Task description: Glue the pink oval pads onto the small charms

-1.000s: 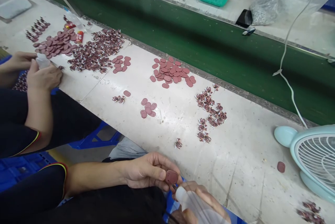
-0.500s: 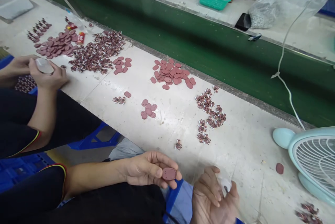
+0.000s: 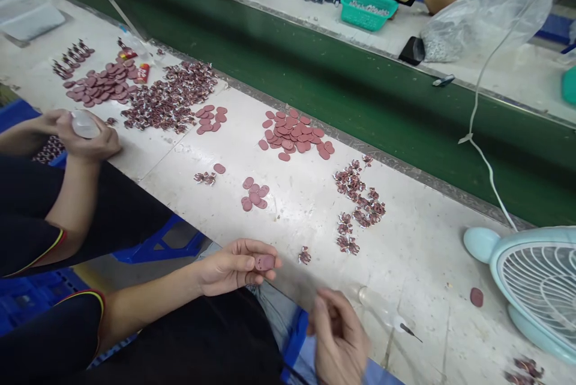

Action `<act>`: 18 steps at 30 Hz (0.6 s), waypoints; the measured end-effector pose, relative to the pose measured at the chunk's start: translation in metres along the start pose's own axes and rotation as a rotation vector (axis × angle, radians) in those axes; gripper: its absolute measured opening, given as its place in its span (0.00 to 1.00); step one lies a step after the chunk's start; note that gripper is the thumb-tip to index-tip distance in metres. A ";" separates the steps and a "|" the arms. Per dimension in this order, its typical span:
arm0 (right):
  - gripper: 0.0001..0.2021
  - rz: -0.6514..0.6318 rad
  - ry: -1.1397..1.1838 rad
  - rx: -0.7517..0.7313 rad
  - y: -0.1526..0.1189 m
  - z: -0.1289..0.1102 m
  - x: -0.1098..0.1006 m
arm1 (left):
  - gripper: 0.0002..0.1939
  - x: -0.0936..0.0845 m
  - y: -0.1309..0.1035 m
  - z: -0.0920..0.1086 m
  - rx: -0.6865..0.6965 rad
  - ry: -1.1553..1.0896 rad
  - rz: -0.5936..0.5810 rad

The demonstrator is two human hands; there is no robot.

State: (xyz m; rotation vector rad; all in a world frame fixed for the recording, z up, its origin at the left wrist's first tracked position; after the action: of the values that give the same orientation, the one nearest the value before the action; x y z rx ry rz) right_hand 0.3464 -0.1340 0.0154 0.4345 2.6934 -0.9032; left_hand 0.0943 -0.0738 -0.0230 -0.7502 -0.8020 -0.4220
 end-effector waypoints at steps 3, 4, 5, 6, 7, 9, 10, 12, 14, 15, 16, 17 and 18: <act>0.26 0.124 -0.300 -0.124 0.016 -0.014 0.029 | 0.20 -0.001 0.000 0.008 0.043 0.010 0.029; 0.30 0.129 -0.377 -0.146 0.024 -0.020 0.039 | 0.20 0.000 0.000 0.009 0.050 0.007 0.029; 0.32 0.123 -0.423 -0.150 0.032 -0.024 0.046 | 0.21 0.002 0.000 0.009 0.053 0.005 0.027; 0.32 0.112 -0.435 -0.139 0.039 -0.028 0.050 | 0.22 0.003 0.000 0.009 0.054 0.005 0.027; 0.31 0.105 -0.435 -0.127 0.044 -0.030 0.052 | 0.23 0.005 0.000 0.009 0.052 0.008 0.026; 0.28 0.076 -0.442 -0.113 0.046 -0.032 0.049 | 0.25 0.007 0.000 0.007 0.049 0.020 0.032; 0.27 0.062 -0.430 -0.099 0.042 -0.031 0.045 | 0.26 0.008 0.000 0.006 0.048 0.030 0.035; 0.26 0.024 -0.299 -0.056 0.026 -0.025 0.037 | 0.28 0.009 -0.001 0.004 0.050 0.062 0.041; 0.21 -0.007 -0.036 -0.039 0.001 -0.021 0.032 | 0.30 0.011 0.000 0.001 0.060 0.099 0.040; 0.17 -0.012 0.099 -0.056 -0.012 -0.020 0.031 | 0.30 0.012 0.001 -0.001 0.068 0.111 0.032; 0.12 -0.005 0.201 -0.090 -0.025 -0.022 0.032 | 0.30 0.014 0.002 -0.003 0.081 0.116 0.021; 0.09 0.013 0.251 -0.134 -0.036 -0.024 0.032 | 0.29 0.015 0.003 -0.005 0.095 0.114 0.004; 0.07 0.039 0.255 -0.172 -0.044 -0.026 0.033 | 0.27 0.017 0.004 -0.007 0.106 0.110 -0.019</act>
State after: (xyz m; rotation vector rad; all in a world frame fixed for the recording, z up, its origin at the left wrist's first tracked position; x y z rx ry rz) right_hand 0.2956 -0.1451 0.0479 0.5977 2.9495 -0.6353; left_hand 0.1112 -0.0772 -0.0148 -0.6161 -0.7229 -0.4312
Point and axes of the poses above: each hand's wrist, its own y-axis towards the middle knuckle, its own x-axis out of the palm, z = x × y, the point moved 6 cm from there along y, towards the middle knuckle, and after that the axes turned 6 degrees about x, right-handed, at the moved point
